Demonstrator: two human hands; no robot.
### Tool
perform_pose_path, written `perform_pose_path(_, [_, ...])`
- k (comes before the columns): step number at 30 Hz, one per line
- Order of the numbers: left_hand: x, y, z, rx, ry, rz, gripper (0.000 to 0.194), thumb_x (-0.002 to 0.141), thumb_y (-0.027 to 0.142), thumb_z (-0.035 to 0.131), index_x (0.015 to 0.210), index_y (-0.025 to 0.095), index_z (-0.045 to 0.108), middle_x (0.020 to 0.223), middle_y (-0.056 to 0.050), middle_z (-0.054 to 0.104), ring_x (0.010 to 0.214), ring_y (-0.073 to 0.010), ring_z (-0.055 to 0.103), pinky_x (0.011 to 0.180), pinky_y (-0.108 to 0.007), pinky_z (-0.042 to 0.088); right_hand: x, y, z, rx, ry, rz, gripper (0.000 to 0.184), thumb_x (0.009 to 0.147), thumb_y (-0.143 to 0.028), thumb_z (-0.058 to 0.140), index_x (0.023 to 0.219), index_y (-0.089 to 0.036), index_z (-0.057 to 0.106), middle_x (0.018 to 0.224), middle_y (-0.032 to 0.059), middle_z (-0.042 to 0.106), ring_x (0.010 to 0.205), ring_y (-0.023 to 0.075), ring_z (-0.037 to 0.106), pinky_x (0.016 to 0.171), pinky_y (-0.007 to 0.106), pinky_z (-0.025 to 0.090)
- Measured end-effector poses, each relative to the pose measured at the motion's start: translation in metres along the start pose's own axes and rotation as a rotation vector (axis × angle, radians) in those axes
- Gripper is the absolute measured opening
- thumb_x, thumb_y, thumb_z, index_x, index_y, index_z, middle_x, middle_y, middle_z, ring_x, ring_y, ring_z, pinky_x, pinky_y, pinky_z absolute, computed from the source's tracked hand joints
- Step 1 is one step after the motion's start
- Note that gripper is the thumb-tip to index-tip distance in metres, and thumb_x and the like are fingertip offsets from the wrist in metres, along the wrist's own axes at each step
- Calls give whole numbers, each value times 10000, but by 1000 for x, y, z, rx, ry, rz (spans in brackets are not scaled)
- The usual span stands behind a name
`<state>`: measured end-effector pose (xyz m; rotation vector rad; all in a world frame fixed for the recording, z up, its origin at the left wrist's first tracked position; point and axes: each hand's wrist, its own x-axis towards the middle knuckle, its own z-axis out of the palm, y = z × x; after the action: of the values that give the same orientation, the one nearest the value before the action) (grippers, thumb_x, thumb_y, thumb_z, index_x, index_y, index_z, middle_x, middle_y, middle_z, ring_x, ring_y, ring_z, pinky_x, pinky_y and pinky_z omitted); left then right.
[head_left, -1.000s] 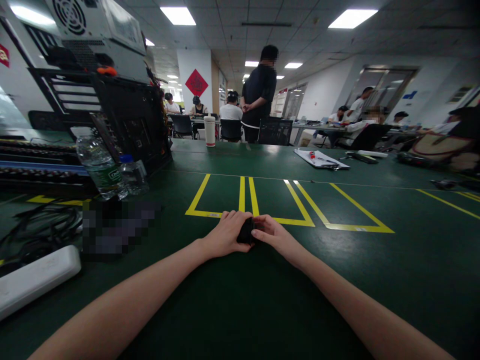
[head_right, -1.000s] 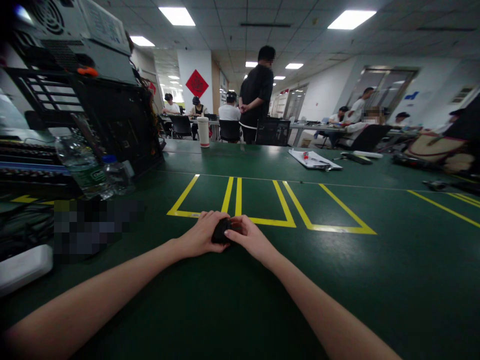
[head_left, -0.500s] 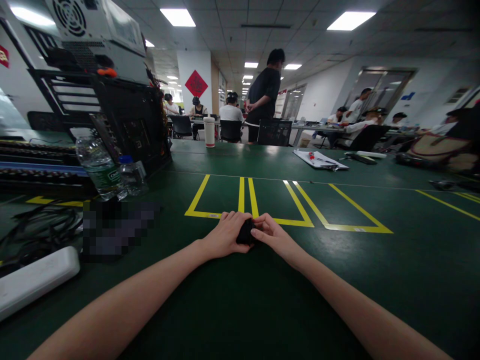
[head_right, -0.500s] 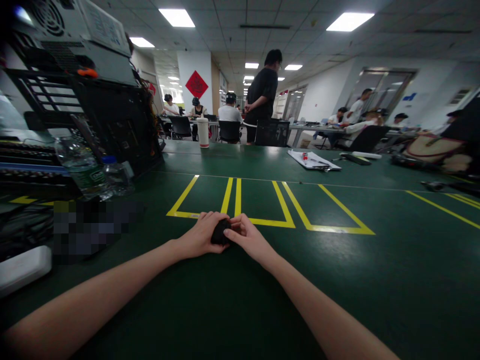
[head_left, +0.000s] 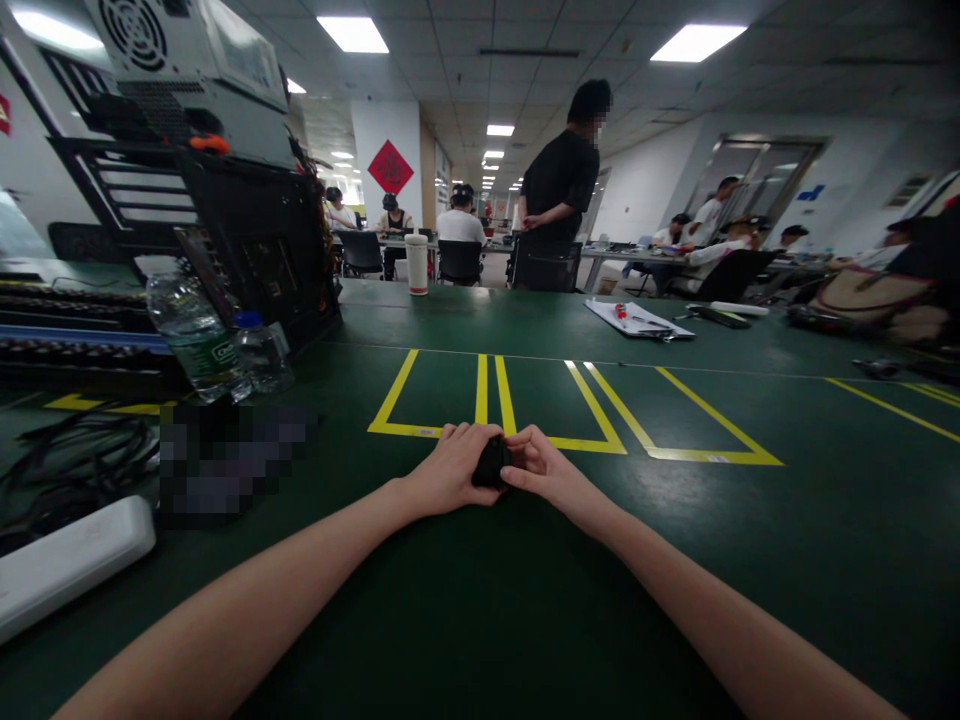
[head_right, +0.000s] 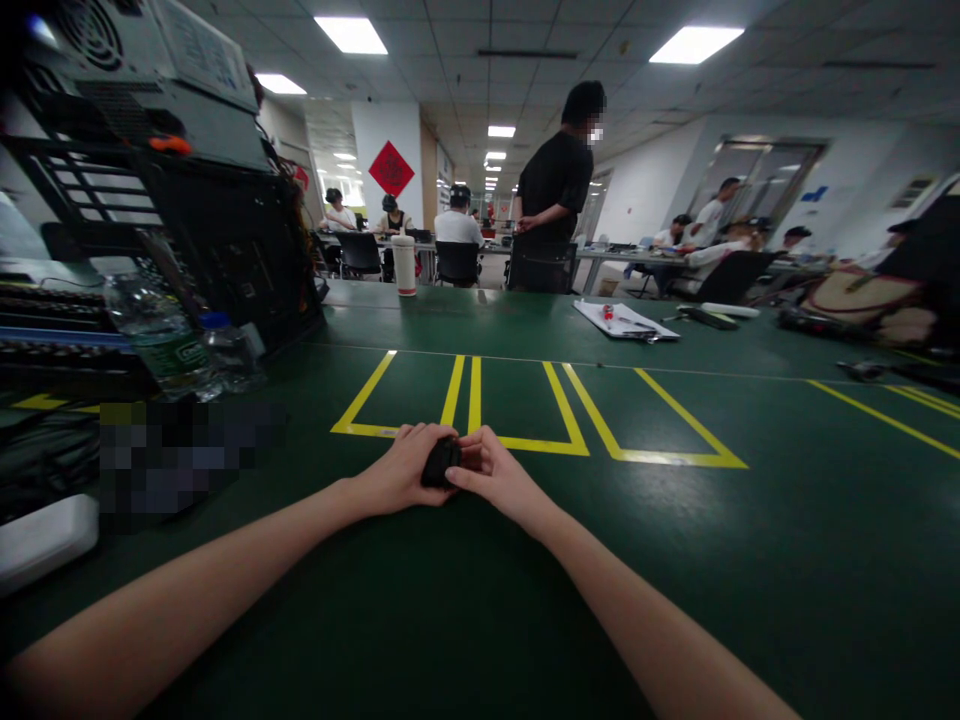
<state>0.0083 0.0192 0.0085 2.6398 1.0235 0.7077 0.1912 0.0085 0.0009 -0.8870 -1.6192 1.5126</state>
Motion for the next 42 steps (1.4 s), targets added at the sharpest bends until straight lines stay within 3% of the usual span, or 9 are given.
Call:
perform_pose_path(4, [0,1,-1,-22,4,22,559,675,341,639,1132,210,346,1069,-54,497,917,-222,478,818,-367,331,-1,-3,2,-38,37,0,191,775,-316,545,900,-220,436,908,12,525,920,183,531,833,392,413])
perform_pose_path(10, [-1,1,-1,-21,7,12,576,676,345,640,1145,205,336,1072,-56,495,920,-219,478,830,-370,330,0,-1,0,-81,61,49,225,771,-311,549,950,-209,459,989,34,526,983,198,505,879,407,386])
perform_pose_path(18, [1,-2,3,10,10,1,588,634,309,669,1115,205,347,1045,-51,504,904,-231,479,801,-365,331,1,2,-1,52,-3,-10,354,654,-225,673,898,-225,416,935,5,527,920,172,527,847,391,402])
perform_pose_path(23, [0,0,0,-10,0,10,562,661,331,649,1123,213,351,1059,-53,502,918,-232,478,814,-368,329,1,3,0,39,34,4,239,736,-308,590,896,-222,434,927,9,531,919,174,532,841,389,402])
perform_pose_path(26, [0,1,-1,-13,0,12,548,670,335,642,1120,211,356,1054,-54,504,912,-229,479,815,-368,331,1,3,0,3,49,29,265,741,-327,582,938,-227,436,931,15,538,915,188,538,831,405,410])
perform_pose_path(32, [1,-1,2,-8,13,15,580,663,343,648,1136,204,344,1066,-56,497,916,-224,475,830,-369,321,0,-2,-1,-71,39,48,254,751,-307,572,959,-208,463,988,32,527,986,195,508,888,400,379])
perform_pose_path(39, [1,-2,3,9,30,29,573,647,327,657,1114,201,350,1049,-54,502,892,-223,475,794,-356,330,0,-1,-3,20,-30,-17,321,663,-203,665,893,-222,441,913,-1,527,908,172,532,837,385,411])
perform_pose_path(42, [1,-2,2,15,22,29,567,653,337,651,1114,199,352,1050,-57,502,891,-226,477,791,-358,333,0,-2,-2,33,-14,-16,287,685,-228,647,890,-224,446,939,3,520,908,166,528,834,379,416])
